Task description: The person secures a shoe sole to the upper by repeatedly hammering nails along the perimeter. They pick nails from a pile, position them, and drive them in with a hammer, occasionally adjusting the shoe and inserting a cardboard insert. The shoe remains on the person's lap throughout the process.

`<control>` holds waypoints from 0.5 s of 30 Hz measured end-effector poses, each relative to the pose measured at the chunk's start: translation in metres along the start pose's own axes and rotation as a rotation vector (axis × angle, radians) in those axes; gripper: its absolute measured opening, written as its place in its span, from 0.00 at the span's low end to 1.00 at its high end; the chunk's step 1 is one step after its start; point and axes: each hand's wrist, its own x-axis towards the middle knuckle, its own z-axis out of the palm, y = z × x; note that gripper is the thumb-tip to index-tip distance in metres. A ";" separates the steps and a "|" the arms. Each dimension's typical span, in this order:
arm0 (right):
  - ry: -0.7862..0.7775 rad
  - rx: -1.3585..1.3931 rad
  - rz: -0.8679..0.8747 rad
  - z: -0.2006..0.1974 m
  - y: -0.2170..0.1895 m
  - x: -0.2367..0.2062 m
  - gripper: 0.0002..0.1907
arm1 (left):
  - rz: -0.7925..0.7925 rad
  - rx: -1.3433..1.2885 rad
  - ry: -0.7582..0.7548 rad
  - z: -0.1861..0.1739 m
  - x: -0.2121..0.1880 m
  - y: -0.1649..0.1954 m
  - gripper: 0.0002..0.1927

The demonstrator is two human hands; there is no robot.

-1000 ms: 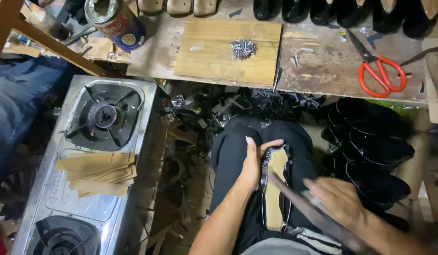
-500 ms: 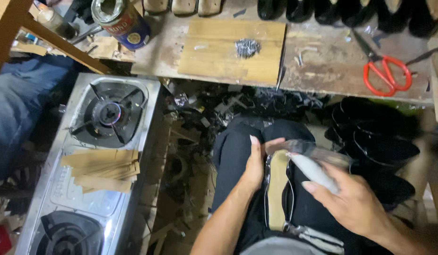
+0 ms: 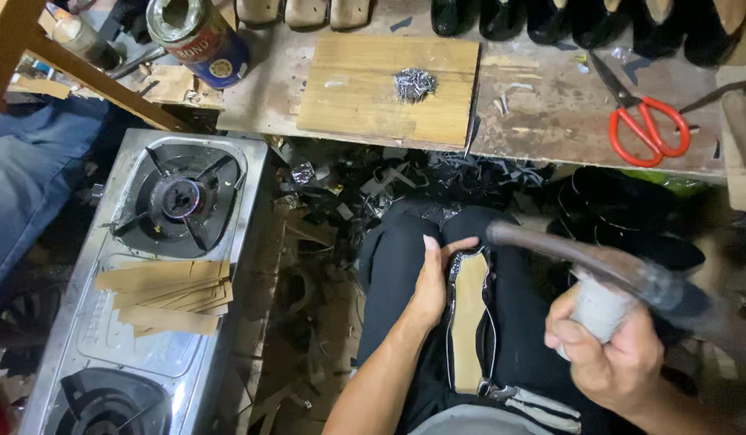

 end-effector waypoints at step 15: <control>-0.413 -0.533 -0.317 -0.025 0.088 -0.027 0.33 | -0.067 -0.190 -0.024 -0.004 -0.004 0.005 0.54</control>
